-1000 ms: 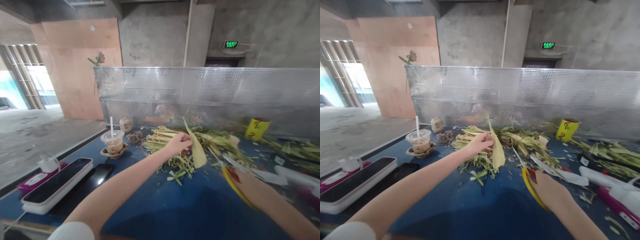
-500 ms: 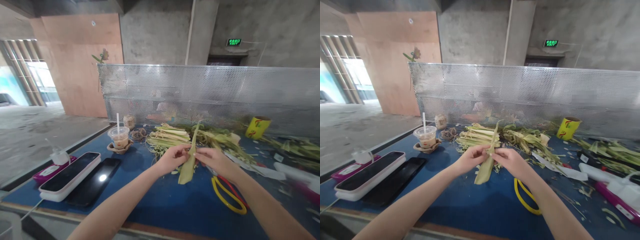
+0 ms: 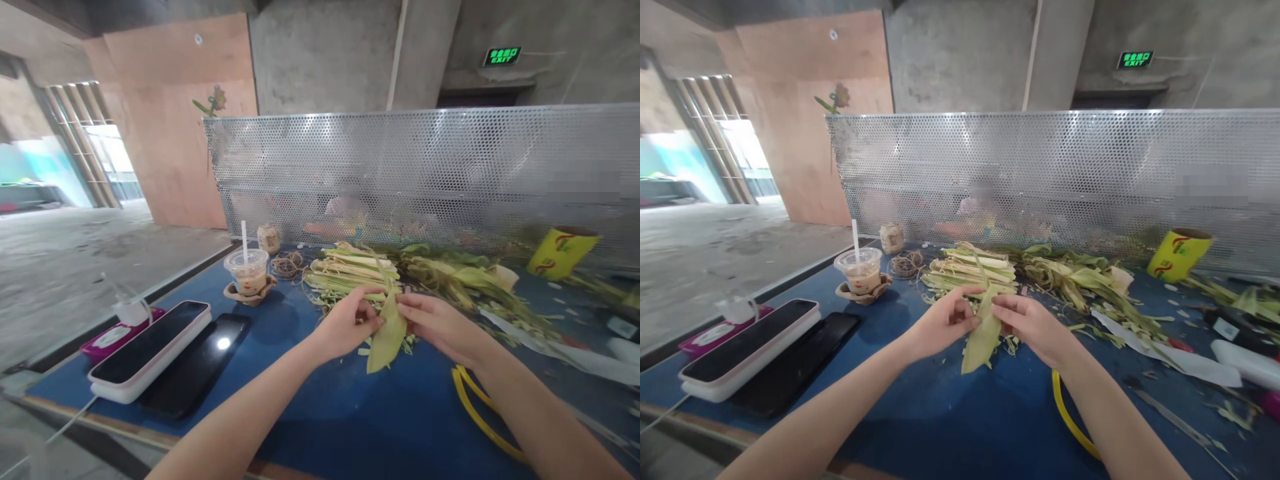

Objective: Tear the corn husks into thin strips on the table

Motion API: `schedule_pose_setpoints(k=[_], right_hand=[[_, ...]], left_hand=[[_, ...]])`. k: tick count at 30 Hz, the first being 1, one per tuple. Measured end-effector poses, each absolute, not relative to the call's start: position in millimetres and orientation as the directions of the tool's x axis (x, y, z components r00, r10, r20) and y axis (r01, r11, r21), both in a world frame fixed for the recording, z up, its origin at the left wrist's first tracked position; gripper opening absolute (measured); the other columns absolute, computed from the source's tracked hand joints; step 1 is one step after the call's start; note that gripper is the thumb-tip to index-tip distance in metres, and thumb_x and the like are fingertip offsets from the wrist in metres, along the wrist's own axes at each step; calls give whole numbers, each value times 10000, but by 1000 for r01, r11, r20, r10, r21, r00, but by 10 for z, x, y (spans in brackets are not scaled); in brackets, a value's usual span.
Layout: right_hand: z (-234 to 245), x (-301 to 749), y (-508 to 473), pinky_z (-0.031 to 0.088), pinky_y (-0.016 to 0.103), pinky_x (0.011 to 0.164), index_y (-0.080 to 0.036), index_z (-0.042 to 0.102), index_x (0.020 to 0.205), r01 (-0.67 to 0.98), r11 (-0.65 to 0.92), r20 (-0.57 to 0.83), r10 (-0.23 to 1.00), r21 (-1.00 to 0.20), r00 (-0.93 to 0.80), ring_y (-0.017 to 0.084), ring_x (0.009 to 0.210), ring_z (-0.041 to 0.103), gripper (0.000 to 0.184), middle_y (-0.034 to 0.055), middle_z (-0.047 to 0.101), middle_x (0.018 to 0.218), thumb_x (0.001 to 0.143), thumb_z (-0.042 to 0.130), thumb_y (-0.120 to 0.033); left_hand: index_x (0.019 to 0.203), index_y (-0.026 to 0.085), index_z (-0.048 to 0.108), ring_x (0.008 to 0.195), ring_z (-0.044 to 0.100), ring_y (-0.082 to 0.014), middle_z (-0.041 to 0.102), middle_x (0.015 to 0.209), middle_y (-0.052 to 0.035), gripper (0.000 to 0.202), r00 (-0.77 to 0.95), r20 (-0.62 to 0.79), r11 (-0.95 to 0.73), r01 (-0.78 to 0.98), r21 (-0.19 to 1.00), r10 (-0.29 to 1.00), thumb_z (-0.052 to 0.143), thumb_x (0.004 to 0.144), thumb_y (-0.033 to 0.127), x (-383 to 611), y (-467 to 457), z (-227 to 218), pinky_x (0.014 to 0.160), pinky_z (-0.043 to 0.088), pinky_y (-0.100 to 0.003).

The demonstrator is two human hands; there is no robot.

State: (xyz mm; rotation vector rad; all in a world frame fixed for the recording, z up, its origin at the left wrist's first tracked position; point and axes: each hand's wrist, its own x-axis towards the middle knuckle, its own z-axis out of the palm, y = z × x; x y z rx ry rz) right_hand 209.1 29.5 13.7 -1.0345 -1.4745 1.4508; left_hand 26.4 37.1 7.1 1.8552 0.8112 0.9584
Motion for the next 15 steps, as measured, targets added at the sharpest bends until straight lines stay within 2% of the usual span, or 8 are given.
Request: schedule_pose_setpoints(k=[3, 7, 10, 12, 15], right_hand=[[108, 2138, 298, 404, 235, 596, -184, 552, 758, -61, 43, 59, 955, -997, -289, 95, 625, 496, 243, -16, 555, 705, 665, 679, -369], [78, 2199, 315, 360, 201, 527, -180, 529, 684, -2, 173, 170, 966, -985, -194, 64, 549, 440, 223, -45, 515, 632, 640, 710, -302], [72, 2201, 309, 417, 237, 625, -175, 579, 774, 95, 158, 130, 961, -983, -246, 114, 666, 537, 211, -3, 585, 715, 653, 694, -304], [71, 2179, 290, 437, 279, 686, -170, 605, 882, 175, 158, 106, 956, -972, -273, 161, 752, 572, 274, 37, 623, 805, 667, 671, -327], [74, 2129, 238, 440, 295, 658, -171, 623, 896, 273, 216, 137, 950, -938, -281, 174, 722, 571, 276, 52, 631, 810, 690, 635, -354]], left_hand=[[1174, 148, 417, 534, 423, -76, 448, 599, 60, 440, 483, 275, -421, 224, 879, 832, 509, 744, 158, 287, 364, 50, 537, 348, -204], [1054, 171, 553, 526, 382, -75, 442, 607, 46, 317, 505, 306, -502, 316, 805, 807, 489, 743, 163, 287, 331, 60, 522, 335, -204], [994, 181, 585, 516, 389, -78, 467, 598, 41, 261, 531, 291, -516, 345, 784, 796, 491, 751, 194, 279, 275, 102, 514, 335, -205], [953, 181, 594, 519, 405, -80, 510, 627, 26, 224, 523, 301, -518, 337, 786, 797, 499, 771, 271, 289, 238, 133, 507, 337, -205], [831, 166, 607, 563, 446, -87, 573, 704, -2, 217, 443, 366, -523, 312, 793, 819, 537, 759, 358, 327, 210, 155, 518, 344, -204]])
